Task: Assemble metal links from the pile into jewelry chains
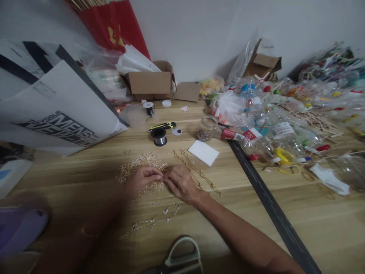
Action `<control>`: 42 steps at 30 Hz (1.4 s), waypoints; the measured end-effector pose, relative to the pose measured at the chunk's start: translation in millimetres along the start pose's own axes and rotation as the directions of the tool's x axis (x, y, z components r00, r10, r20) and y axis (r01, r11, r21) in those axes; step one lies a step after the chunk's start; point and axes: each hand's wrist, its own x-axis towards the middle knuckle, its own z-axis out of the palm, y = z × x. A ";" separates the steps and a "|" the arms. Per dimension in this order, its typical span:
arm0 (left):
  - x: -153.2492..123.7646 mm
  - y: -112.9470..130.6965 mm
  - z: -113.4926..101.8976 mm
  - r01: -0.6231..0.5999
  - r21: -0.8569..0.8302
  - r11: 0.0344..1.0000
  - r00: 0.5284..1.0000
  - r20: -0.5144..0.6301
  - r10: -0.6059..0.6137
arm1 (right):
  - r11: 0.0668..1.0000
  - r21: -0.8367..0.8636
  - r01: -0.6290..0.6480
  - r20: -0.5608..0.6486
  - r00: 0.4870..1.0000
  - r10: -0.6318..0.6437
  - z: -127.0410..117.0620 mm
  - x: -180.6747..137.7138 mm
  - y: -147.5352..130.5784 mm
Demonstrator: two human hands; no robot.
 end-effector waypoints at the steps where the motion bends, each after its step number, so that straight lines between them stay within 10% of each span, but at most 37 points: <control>1: 0.1 -0.6 0.1 -0.001 -0.006 1.000 1.000 0.000 0.001 | 1.000 0.001 0.002 -0.001 1.000 -0.002 0.0 0.0 0.0; 42: 0.2 -4.5 0.0 -0.077 0.111 0.991 0.997 0.018 0.075 | 0.999 0.026 -0.021 -0.009 1.000 0.021 0.1 0.5 -0.8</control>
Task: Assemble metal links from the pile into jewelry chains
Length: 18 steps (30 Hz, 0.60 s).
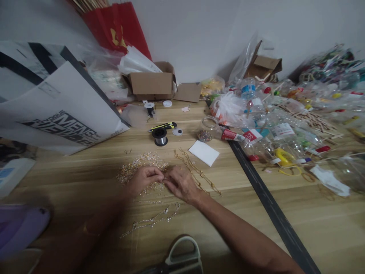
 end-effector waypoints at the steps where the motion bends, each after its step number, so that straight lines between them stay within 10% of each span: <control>1: 0.0 -0.7 -0.1 -0.003 0.000 1.000 1.000 0.005 0.003 | 1.000 -0.003 0.008 0.006 1.000 -0.008 -0.1 0.0 0.2; 18: 0.9 -1.7 -1.2 -0.021 0.012 1.000 1.000 -0.004 0.021 | 1.000 -0.013 -0.017 -0.030 0.999 0.016 0.8 -1.3 -1.8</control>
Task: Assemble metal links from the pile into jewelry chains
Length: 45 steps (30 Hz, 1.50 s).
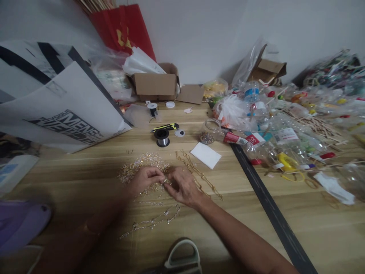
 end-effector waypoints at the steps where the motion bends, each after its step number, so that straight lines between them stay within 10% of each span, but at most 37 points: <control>1: -0.1 -0.2 0.1 0.000 0.005 1.000 1.000 0.006 0.000 | 1.000 0.005 0.007 0.003 1.000 -0.007 -0.2 0.4 0.0; 45: -11.0 13.0 2.2 -0.050 0.226 0.973 0.996 -0.062 0.066 | 0.996 -0.049 -0.072 0.101 0.992 0.076 4.3 1.2 -2.8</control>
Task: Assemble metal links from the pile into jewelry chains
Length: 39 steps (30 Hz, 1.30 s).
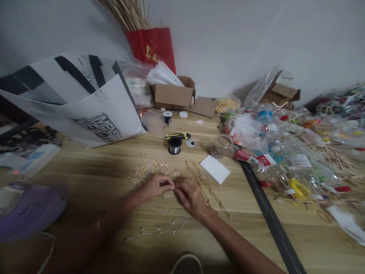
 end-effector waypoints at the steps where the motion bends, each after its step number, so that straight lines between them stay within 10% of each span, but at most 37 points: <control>1: 0.1 -1.4 0.3 -0.004 0.000 1.000 1.000 0.000 0.004 | 1.000 0.013 0.000 0.005 1.000 0.000 -0.3 0.4 -0.1; 21: 3.5 -6.7 -9.8 -0.113 0.221 0.969 0.993 0.009 0.114 | 0.995 0.098 0.003 -0.013 1.000 -0.002 -3.0 2.3 1.0; 30: 11.2 -12.4 -56.3 0.096 0.364 0.926 0.926 -0.373 0.051 | 0.998 0.050 0.044 0.020 0.999 -0.045 -4.4 -0.6 2.0; 39: 11.9 -30.6 -63.7 0.023 0.682 0.731 0.956 -0.229 0.184 | 0.998 0.042 0.037 0.024 0.999 -0.038 -4.2 -0.6 3.5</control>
